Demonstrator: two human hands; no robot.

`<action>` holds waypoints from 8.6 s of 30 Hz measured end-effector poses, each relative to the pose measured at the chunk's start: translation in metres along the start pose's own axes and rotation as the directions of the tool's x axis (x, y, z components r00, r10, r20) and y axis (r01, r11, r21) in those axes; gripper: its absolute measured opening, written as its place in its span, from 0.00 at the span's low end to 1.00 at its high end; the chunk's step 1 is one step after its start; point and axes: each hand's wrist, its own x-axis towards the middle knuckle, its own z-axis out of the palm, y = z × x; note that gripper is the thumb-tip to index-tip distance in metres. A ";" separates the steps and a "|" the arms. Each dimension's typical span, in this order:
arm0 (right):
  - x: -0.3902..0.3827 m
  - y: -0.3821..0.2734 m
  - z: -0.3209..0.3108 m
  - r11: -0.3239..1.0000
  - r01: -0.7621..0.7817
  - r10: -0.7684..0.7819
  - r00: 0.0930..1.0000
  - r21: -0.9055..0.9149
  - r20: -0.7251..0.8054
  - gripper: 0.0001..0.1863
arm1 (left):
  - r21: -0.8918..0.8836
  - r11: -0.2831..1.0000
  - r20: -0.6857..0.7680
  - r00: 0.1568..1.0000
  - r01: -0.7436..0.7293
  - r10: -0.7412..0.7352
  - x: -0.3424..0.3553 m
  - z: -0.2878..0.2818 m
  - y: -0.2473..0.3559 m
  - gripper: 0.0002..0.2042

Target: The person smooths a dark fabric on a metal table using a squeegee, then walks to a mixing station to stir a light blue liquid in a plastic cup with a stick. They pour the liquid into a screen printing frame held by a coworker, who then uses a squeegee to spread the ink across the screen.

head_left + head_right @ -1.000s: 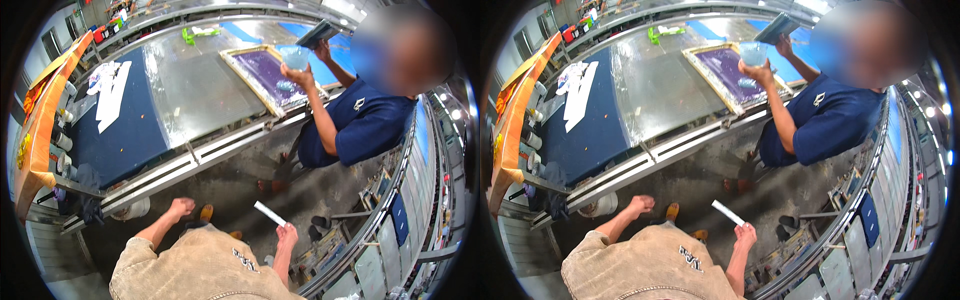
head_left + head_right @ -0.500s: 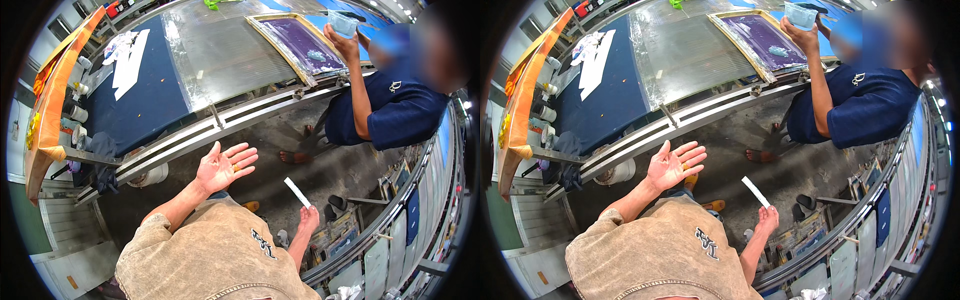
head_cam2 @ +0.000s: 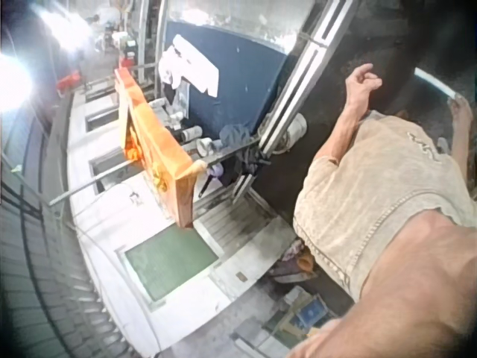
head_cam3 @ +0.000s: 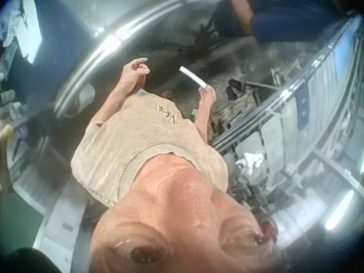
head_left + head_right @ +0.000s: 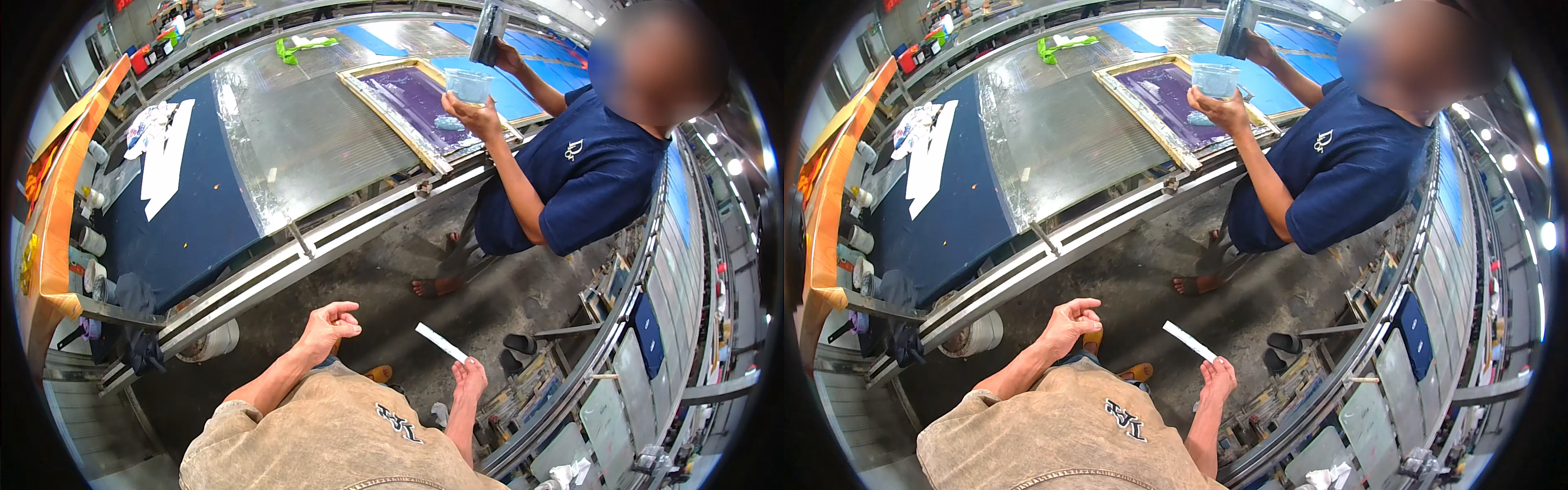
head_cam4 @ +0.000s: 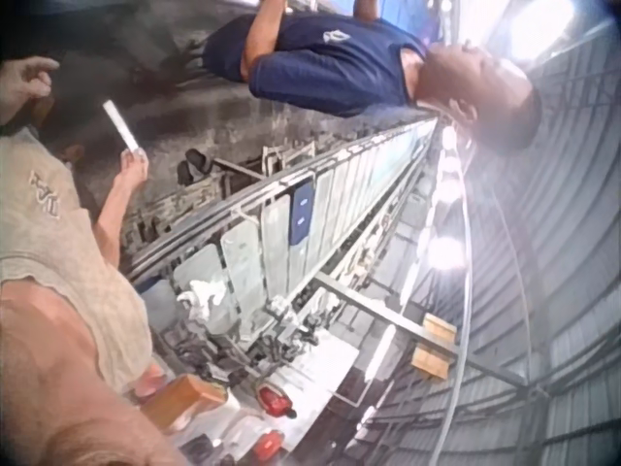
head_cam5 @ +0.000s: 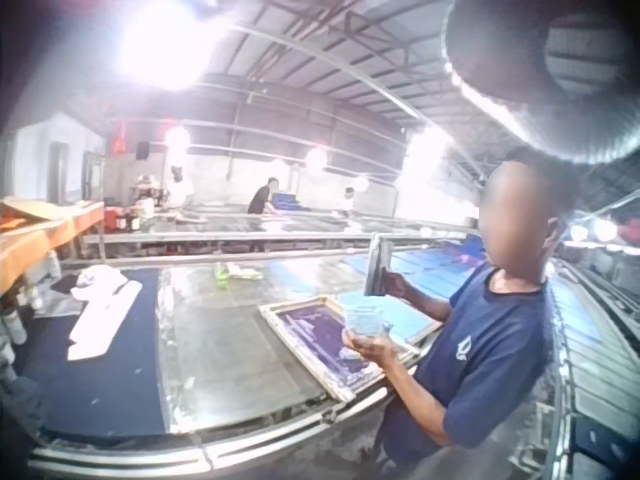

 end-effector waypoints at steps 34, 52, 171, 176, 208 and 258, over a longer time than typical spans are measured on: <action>-0.041 0.005 0.005 0.995 0.100 -0.093 0.964 0.016 -0.250 0.09 | 0.268 0.432 0.049 0.460 -0.861 0.887 0.124 0.115 0.054 0.61; -0.053 0.032 -0.022 0.995 0.086 -0.079 0.991 0.059 -0.112 0.08 | 0.452 0.269 0.225 0.401 -0.850 0.888 0.027 0.047 0.069 0.58; -0.824 0.165 -1.810 0.771 0.607 -0.197 -0.062 -0.194 -0.978 0.06 | 0.159 0.558 0.957 0.266 -0.815 0.115 -1.375 0.692 -0.997 0.49; -0.771 0.094 -1.864 0.797 0.504 -0.287 -0.168 -0.332 -0.943 0.06 | 0.097 0.621 0.986 0.161 -0.777 0.047 -1.360 0.821 -1.042 0.49; -0.281 -0.457 -2.027 0.161 0.557 -0.976 0.213 -0.815 -0.048 0.09 | 0.086 0.484 0.877 0.296 -0.871 0.378 -1.235 1.381 -1.153 0.48; 0.260 -0.853 -2.036 0.604 0.326 -0.621 0.764 0.728 0.173 0.49 | 0.285 0.474 0.587 0.543 -0.833 0.601 -0.843 1.746 -1.067 0.49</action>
